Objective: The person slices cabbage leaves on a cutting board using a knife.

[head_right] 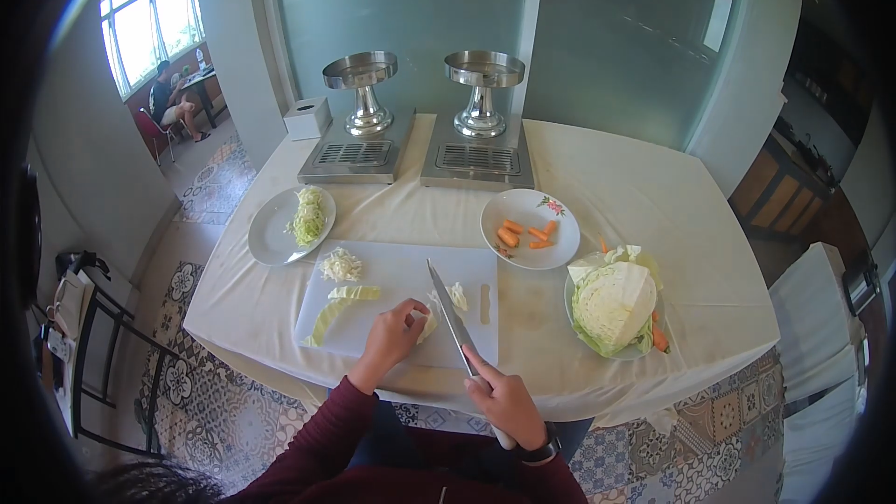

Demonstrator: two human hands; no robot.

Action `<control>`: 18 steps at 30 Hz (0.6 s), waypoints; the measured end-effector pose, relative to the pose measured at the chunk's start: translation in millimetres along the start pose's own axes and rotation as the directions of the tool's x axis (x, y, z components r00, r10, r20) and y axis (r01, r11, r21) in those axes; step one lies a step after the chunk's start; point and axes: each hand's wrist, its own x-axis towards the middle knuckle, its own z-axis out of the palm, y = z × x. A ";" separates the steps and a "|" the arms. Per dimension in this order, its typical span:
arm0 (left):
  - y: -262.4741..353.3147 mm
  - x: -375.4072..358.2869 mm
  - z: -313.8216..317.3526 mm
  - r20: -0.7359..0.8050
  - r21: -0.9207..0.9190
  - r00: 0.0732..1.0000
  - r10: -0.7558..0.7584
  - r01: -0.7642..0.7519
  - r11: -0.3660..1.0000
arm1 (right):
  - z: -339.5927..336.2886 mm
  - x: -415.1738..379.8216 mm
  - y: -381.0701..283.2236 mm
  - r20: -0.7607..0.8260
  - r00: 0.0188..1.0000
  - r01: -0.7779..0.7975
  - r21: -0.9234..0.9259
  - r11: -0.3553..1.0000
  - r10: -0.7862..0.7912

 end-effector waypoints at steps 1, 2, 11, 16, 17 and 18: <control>1.1 0.3 0.1 -0.014 -0.007 1.000 0.006 -0.006 1.000 | -0.9 1.9 -5.9 -0.025 1.000 0.008 -0.046 0.999 -0.009; 2.1 0.5 -0.4 -0.046 0.015 0.998 0.030 -0.029 0.999 | -1.8 3.4 -9.3 -0.049 0.999 0.016 -0.094 0.995 -0.021; 34.7 11.0 -8.5 -0.078 0.219 0.897 0.435 -0.410 0.885 | 10.7 7.5 1.6 -0.062 0.989 0.098 -0.411 0.906 -0.135; 35.3 29.1 -8.9 0.171 0.247 0.864 0.474 -0.503 0.828 | 13.1 2.7 4.0 -0.050 0.989 0.092 -0.540 0.836 -0.141; 35.1 32.0 -7.6 0.194 0.252 0.855 0.482 -0.518 0.817 | 13.0 1.8 4.2 -0.049 0.988 0.093 -0.557 0.825 -0.144; 34.7 35.0 -4.5 0.217 0.257 0.845 0.489 -0.533 0.806 | 13.1 0.8 5.3 -0.038 0.988 0.105 -0.561 0.821 -0.152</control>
